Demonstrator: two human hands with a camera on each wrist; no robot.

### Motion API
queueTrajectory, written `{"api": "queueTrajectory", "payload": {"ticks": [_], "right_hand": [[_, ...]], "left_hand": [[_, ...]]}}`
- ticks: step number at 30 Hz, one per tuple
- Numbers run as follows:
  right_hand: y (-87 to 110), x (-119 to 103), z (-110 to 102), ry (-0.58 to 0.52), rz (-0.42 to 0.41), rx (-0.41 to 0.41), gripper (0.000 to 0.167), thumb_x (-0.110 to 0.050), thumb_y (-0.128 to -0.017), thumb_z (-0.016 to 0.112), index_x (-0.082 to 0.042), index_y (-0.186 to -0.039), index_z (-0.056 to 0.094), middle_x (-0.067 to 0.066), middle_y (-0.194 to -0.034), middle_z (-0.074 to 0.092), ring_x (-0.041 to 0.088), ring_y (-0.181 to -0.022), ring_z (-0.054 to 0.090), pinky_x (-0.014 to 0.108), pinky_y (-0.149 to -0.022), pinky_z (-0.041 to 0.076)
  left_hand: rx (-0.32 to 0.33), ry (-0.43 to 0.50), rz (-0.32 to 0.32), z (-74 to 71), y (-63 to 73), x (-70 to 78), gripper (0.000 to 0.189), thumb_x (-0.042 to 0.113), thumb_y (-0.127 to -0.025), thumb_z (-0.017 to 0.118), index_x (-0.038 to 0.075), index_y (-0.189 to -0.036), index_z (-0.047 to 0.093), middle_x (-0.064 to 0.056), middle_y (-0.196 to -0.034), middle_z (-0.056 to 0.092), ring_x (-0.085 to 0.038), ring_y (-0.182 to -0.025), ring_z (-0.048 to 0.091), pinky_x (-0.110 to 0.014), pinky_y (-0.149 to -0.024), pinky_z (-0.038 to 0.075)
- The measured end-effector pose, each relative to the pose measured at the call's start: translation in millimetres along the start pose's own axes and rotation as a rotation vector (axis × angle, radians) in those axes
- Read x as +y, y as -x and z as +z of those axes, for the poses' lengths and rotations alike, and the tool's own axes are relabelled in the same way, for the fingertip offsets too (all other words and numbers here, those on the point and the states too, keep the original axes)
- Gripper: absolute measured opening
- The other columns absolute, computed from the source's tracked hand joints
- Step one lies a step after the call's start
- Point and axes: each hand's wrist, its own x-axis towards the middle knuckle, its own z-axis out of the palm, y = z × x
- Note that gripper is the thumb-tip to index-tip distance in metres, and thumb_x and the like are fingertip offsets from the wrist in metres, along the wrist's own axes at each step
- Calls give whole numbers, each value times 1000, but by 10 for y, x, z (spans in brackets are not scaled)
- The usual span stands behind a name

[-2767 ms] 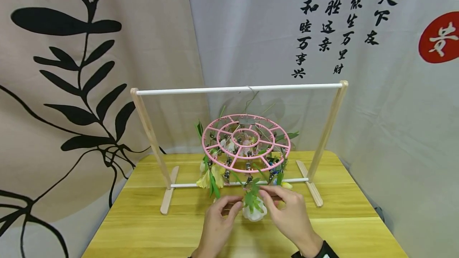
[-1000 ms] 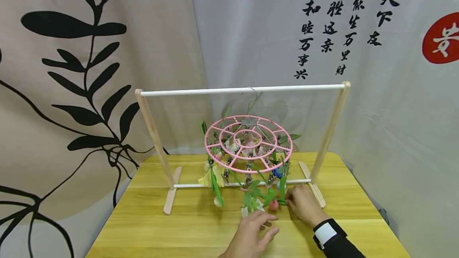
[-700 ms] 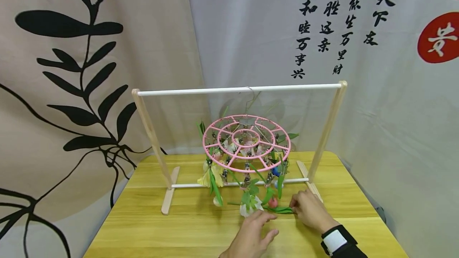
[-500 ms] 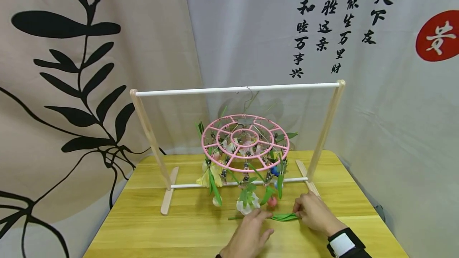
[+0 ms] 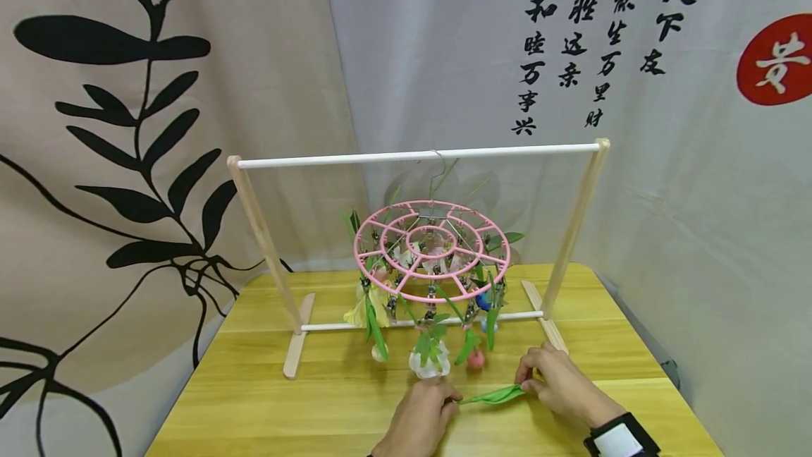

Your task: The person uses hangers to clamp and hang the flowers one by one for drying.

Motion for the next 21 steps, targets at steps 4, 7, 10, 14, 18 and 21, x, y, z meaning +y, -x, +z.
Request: {"api": "queueTrajectory", "payload": {"ticks": [4,7,10,14,18,21], "right_hand": [[-4,-127,-61,-13,-46,9,17,-17,-99,93,-32,-102,86,-21,-100,80,7,-96,64,26,-80,49],[-23,-304,-139,-40,-83,38,13,-19,-104,90,-30,-108,86,-17,-106,82,4,-99,66,27,-80,54],[-50,-542,-201,-109,-154,84,16,-16,-106,88,-30,-112,85,-13,-109,84,-2,-94,63,26,-75,56],[-99,-884,-180,-175,-297,123,19,-13,-105,88,-27,-117,84,-10,-110,82,-9,-87,59,19,-70,54],[-167,-1153,-72,-204,-393,91,16,-13,-108,85,-22,-122,84,-5,-114,81,-11,-86,58,17,-69,56],[-211,-1280,12,-226,-412,56,18,-11,-110,82,-22,-123,83,-3,-114,79,-11,-88,60,18,-70,60]], "left_hand": [[44,-67,33,-116,95,21,11,11,-98,94,21,-103,92,7,-98,84,-5,-86,77,-22,-74,65],[76,-117,64,-213,166,31,12,10,-95,96,19,-102,93,9,-94,80,0,-81,71,-18,-70,62],[109,-151,92,-316,234,39,10,10,-95,97,17,-100,92,11,-91,77,4,-80,67,-14,-68,58],[177,-190,147,-458,296,57,9,11,-96,96,18,-98,91,11,-92,78,2,-82,71,-13,-67,57],[261,-220,224,-597,319,89,9,12,-95,97,18,-98,91,9,-94,81,-1,-81,74,-12,-68,58],[326,-239,285,-674,333,101,10,12,-94,98,18,-98,90,9,-92,82,-1,-82,75,-10,-69,59]]}}
